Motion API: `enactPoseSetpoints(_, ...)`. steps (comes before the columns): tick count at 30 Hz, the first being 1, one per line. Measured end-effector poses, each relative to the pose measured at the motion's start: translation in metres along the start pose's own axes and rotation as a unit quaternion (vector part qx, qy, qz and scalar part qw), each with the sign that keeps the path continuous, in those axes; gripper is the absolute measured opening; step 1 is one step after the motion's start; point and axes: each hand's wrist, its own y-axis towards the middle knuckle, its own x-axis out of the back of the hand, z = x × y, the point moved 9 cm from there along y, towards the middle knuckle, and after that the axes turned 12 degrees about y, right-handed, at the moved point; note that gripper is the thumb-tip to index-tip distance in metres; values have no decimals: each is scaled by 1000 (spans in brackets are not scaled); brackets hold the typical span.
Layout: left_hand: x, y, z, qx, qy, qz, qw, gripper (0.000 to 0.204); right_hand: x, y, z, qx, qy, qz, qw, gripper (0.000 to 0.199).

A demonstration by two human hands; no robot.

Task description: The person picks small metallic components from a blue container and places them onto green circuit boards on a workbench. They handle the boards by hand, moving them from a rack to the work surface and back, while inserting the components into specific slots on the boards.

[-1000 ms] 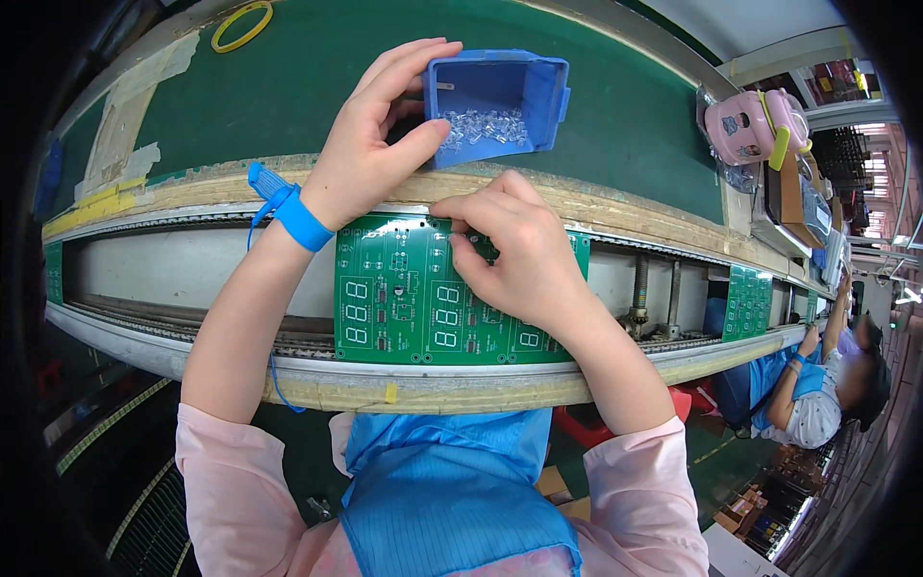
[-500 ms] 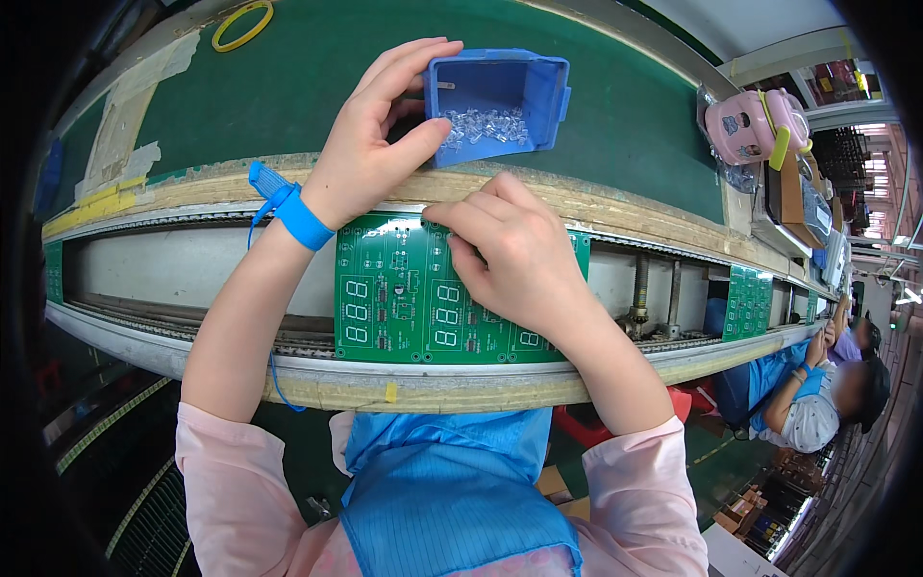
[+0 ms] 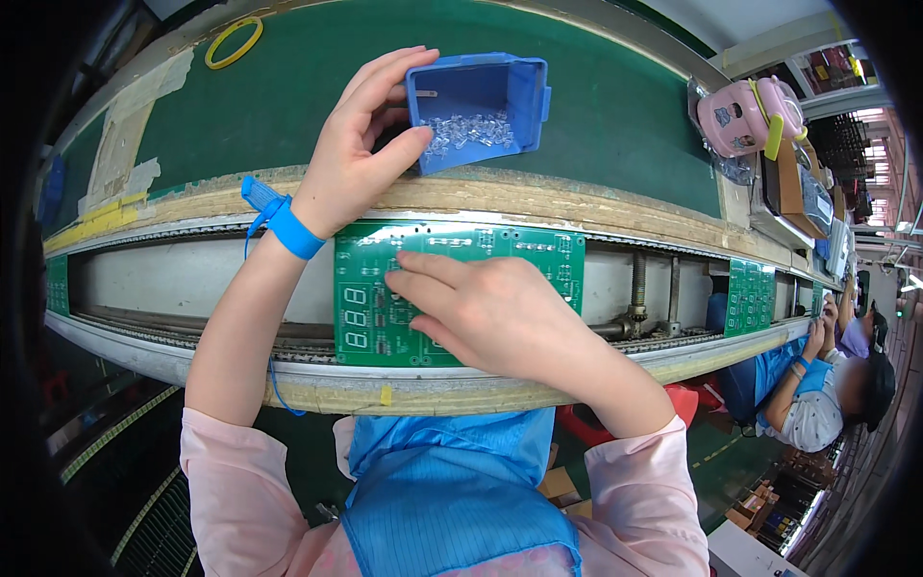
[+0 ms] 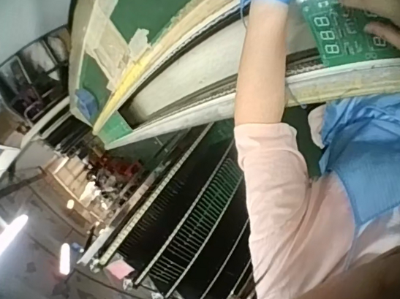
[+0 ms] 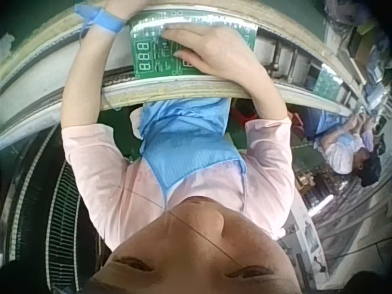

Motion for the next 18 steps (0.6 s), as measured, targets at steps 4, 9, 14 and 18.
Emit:
enactPoseSetpoints(4, 2, -2, 5, 41, -33, -3, 999, 59, 10, -5, -16, -77, -29, 8, 997, 25)
enactPoseSetpoints(9, -3, -2, -2, 43, -26, 20, 999, 59, 38, -13, -37, -50, -40, -121, 991, 13)
enactPoseSetpoints(14, -5, -2, -9, 25, -24, 39, 999, 59, 69, -12, -52, -36, -153, -288, 945, 18)
enactPoseSetpoints(18, -7, -3, -13, 7, -17, 39, 999, 57, 64, -2, -65, -98, -234, -281, 926, 17)
